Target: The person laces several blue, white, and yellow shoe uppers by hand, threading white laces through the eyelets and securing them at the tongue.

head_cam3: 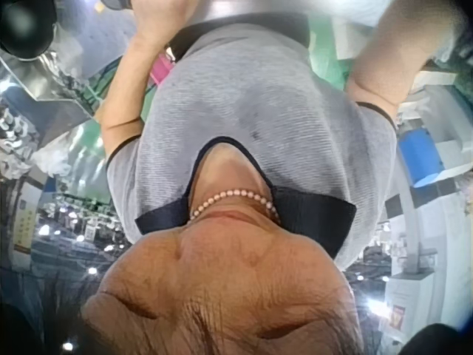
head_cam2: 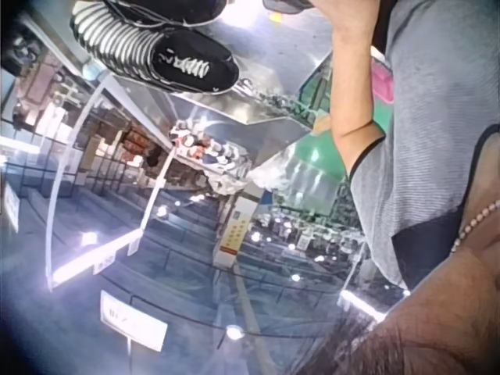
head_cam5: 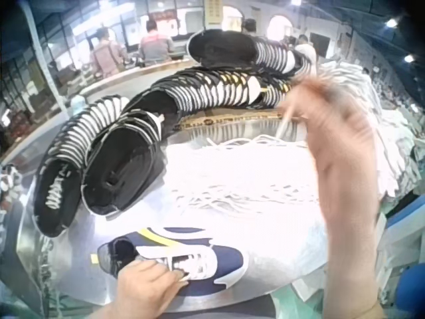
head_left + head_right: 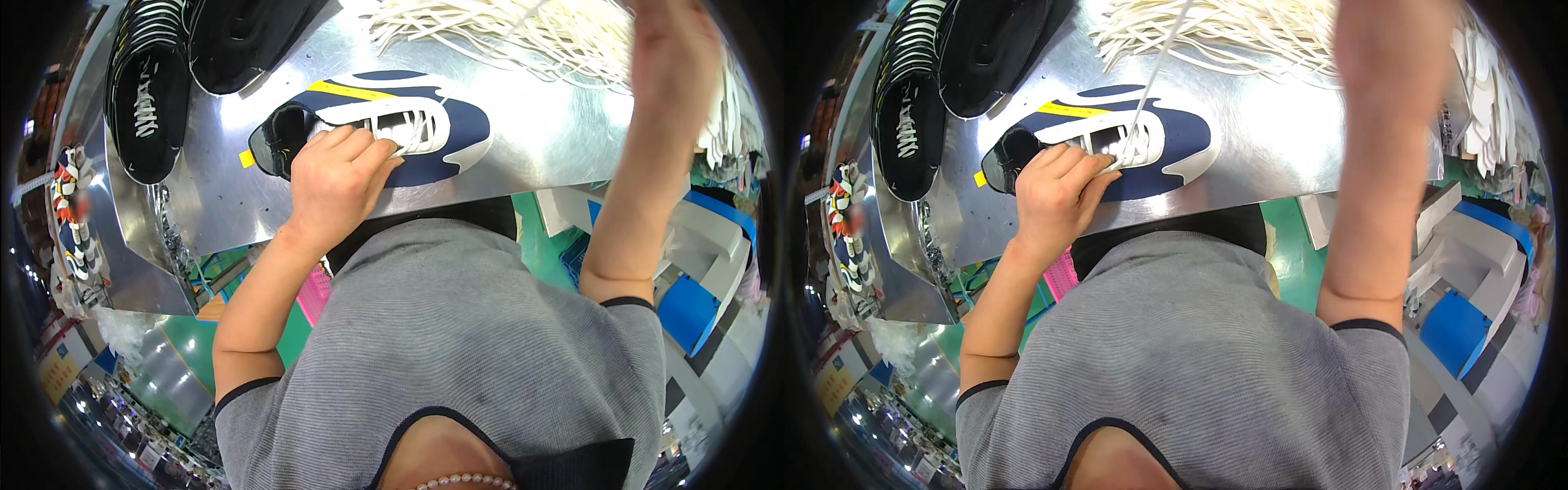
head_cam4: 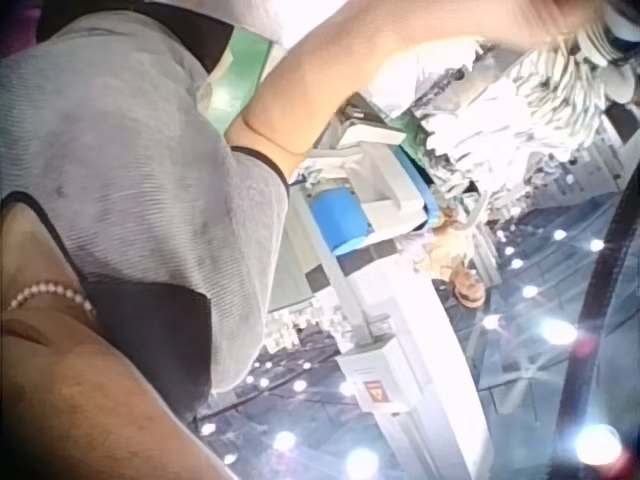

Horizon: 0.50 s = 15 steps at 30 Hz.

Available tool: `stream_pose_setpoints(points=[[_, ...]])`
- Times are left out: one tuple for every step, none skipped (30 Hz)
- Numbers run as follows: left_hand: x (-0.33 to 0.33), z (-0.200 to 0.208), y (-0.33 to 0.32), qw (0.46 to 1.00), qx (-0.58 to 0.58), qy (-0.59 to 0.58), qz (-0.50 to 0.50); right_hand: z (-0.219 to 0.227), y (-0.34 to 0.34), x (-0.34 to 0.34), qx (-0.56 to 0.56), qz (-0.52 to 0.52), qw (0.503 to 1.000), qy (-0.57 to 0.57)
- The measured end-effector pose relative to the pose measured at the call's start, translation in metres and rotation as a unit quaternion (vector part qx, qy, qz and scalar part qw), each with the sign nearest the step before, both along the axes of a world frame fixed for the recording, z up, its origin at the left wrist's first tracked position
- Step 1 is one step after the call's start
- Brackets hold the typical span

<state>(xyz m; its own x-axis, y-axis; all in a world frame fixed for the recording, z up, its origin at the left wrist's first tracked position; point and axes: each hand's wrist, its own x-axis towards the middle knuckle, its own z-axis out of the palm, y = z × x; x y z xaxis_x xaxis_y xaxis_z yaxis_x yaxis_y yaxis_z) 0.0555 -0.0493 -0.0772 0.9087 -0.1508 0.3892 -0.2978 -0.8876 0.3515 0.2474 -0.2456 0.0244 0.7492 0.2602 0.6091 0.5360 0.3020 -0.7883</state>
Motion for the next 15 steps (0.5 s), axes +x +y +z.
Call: stream_pose_setpoints(points=[[-0.005,-0.001,0.004,1.000,-0.001,0.018,0.007,-0.035,0.010,-0.010,-0.023,0.002,0.998,0.057],[-0.007,0.001,0.005,0.999,-0.008,0.034,-0.002,-0.063,-0.002,-0.016,-0.132,0.060,0.978,0.147],[-0.007,0.002,0.004,0.999,-0.006,0.038,-0.004,-0.067,0.008,-0.036,-0.151,0.144,0.968,0.142],[-0.007,0.002,0.004,0.994,-0.091,0.061,0.027,-0.079,0.017,-0.052,-0.165,0.168,0.955,0.179],[-0.006,0.005,0.004,0.980,-0.176,0.080,0.052,-0.089,0.021,-0.062,-0.180,0.186,0.942,0.213],[-0.007,0.010,0.005,0.956,-0.232,0.152,0.095,-0.096,0.028,-0.065,-0.216,0.176,0.936,0.215],[-0.004,0.009,0.005,0.925,-0.312,0.171,0.136,-0.101,0.033,-0.067,-0.253,0.163,0.929,0.217],[0.001,0.015,0.005,0.904,-0.344,0.193,0.167,-0.111,0.038,-0.066,-0.245,0.170,0.927,0.229],[0.004,0.021,0.004,0.878,-0.376,0.214,0.203,-0.114,0.042,-0.066,-0.245,0.175,0.926,0.227],[0.005,0.016,0.005,0.878,-0.376,0.212,0.208,-0.115,0.047,-0.066,-0.268,0.159,0.925,0.219],[0.006,0.007,0.007,0.900,-0.324,0.189,0.223,-0.115,0.050,-0.067,-0.290,0.142,0.923,0.211],[0.007,0.001,0.007,0.917,-0.273,0.166,0.238,-0.114,0.053,-0.069,-0.292,0.138,0.921,0.216],[0.008,-0.001,0.005,0.916,-0.274,0.166,0.243,-0.114,0.054,-0.069,-0.293,0.143,0.920,0.216],[0.010,-0.001,0.001,0.920,-0.252,0.151,0.258,-0.112,0.055,-0.069,-0.302,0.142,0.920,0.206],[0.011,-0.002,-0.002,0.924,-0.231,0.137,0.271,-0.112,0.055,-0.068,-0.310,0.139,0.919,0.198]])
